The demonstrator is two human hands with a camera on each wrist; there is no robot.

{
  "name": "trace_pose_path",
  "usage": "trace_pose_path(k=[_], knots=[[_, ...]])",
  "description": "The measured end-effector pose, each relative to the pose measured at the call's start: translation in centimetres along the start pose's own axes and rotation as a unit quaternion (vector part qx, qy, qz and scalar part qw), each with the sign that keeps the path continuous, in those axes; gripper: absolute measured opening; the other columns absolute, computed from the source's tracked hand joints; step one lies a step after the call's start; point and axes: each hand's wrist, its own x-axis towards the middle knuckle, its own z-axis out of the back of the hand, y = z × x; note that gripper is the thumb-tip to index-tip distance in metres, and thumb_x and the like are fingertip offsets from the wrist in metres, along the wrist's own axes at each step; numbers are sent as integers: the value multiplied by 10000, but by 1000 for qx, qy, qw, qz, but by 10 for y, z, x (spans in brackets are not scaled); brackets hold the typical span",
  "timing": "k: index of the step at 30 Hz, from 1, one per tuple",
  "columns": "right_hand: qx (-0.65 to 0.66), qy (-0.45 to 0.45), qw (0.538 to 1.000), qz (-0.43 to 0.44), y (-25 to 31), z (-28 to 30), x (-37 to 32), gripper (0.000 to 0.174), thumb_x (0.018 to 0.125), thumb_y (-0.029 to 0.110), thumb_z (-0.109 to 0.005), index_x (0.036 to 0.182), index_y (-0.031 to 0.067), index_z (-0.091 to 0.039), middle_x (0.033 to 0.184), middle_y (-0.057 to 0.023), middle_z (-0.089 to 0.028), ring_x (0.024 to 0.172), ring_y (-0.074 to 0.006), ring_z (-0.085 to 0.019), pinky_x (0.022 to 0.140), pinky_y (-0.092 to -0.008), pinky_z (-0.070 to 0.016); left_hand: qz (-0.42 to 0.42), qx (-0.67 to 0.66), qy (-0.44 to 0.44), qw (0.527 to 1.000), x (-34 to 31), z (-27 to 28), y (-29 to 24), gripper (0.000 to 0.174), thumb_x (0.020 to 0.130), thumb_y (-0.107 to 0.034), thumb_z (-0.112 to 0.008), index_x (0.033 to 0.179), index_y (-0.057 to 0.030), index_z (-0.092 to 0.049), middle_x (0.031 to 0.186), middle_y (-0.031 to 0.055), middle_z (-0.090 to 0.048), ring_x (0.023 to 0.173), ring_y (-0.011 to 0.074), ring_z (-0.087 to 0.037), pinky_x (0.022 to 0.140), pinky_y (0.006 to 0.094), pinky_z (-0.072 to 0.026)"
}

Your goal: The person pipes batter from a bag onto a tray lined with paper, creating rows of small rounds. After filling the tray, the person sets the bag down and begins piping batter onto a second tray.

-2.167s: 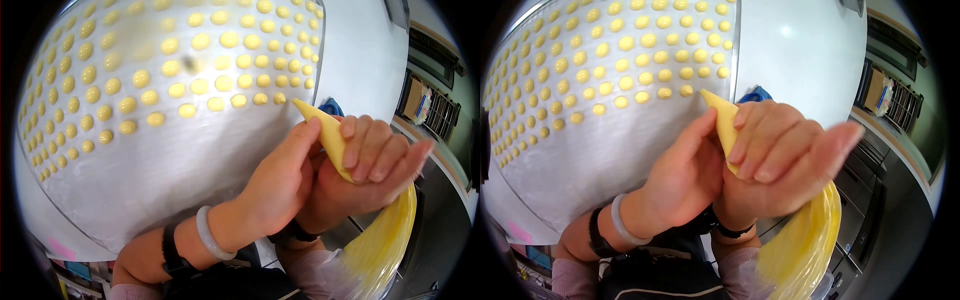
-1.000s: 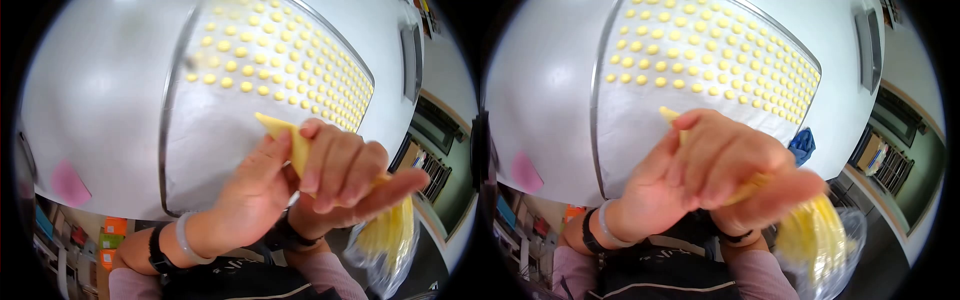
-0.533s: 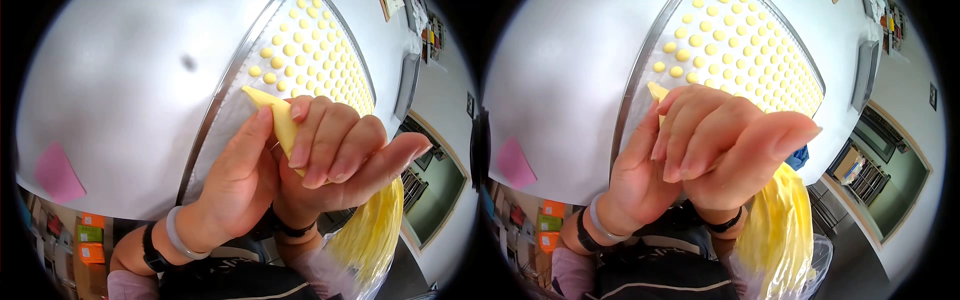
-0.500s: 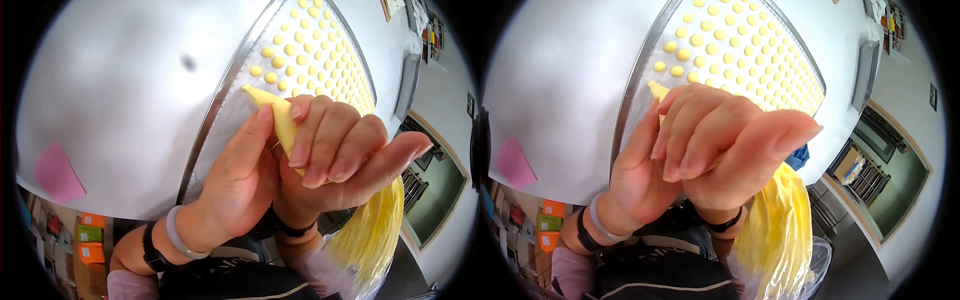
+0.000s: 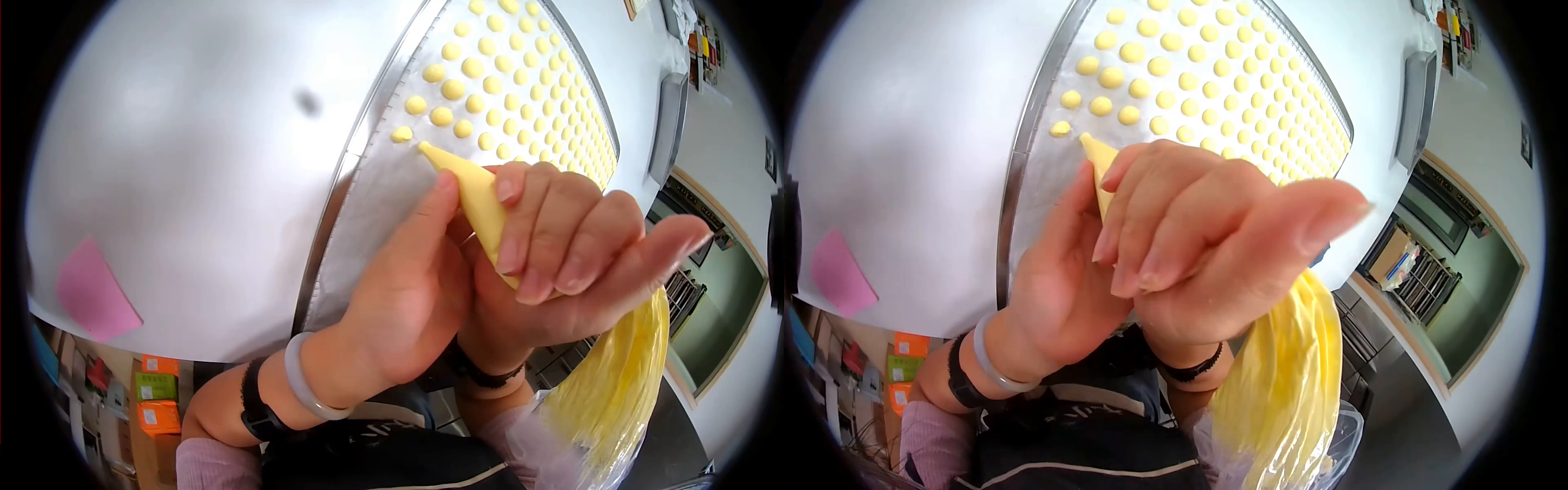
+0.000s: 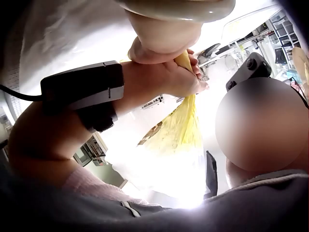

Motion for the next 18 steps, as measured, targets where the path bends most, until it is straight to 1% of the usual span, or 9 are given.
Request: trace_pose_path(k=[2,4,6,8,11,13,15,16,18], knots=[[6,-19,1000,-4,-2,-1,0,616,881,514,-115,496,121,-392,446,-24,-425,392,-139,-397,721,-325,-399,-5,7,-3,1000,0,-1,-1,404,921,-342,-254,1174,-49,-369,1085,52,-483,1006,145,-465,883,272,-354],[8,25,1000,3,-2,4,2,619,880,516,-120,500,121,-408,441,-22,-425,412,-137,-411,738,-324,-393,-11,13,-6,1000,3,1,-1,403,921,-342,-253,1170,-50,-371,1081,53,-484,1004,146,-465,880,272,-355],[16,54,998,-1,7,10,3,619,881,514,-123,503,122,-416,439,-17,-425,426,-133,-419,747,-323,-390,-22,31,64,997,7,3,2,400,919,-346,-256,1165,-55,-379,1070,47,-489,1002,145,-468,875,276,-359],[10,97,995,6,17,12,3,615,886,501,-128,511,127,-441,439,-3,-430,467,-128,-445,775,-324,-380,-17,37,37,999,7,-5,7,398,919,-346,-256,1159,-55,-381,1058,48,-493,998,145,-470,873,275,-360],[3,60,998,-21,14,20,-1,610,889,496,-127,500,131,-423,427,-2,-421,432,-129,-430,750,-317,-394,-3,20,17,1000,9,1,12,393,919,-342,-251,1147,-51,-385,1039,50,-499,992,144,-473,871,272,-361],[-17,51,998,9,3,13,-2,609,889,496,-120,491,131,-404,414,-9,-409,389,-135,-401,712,-308,-407,6,-1,27,1000,6,5,11,391,920,-338,-247,1141,-47,-387,1032,51,-501,990,144,-473,871,271,-361],[-22,7,1000,14,-1,12,-5,607,889,494,-116,487,130,-389,404,-9,-397,359,-140,-378,678,-299,-415,0,11,-5,1000,7,5,10,383,920,-338,-246,1128,-51,-393,1010,50,-504,965,138,-481,860,269,-365],[-8,26,1000,14,-2,15,-5,610,889,492,-112,481,130,-386,409,-12,-407,384,-142,-401,702,-305,-405,-1,12,-6,1000,7,9,11,383,920,-338,-246,1128,-51,-393,1010,50,-504,965,138,-481,860,269,-365],[-13,37,999,10,6,22,-2,611,889,491,-111,477,131,-383,409,-14,-412,398,-141,-412,715,-309,-399,-20,15,101,995,17,11,14,374,919,-338,-249,1113,-56,-400,974,43,-510,946,137,-487,850,272,-371]])
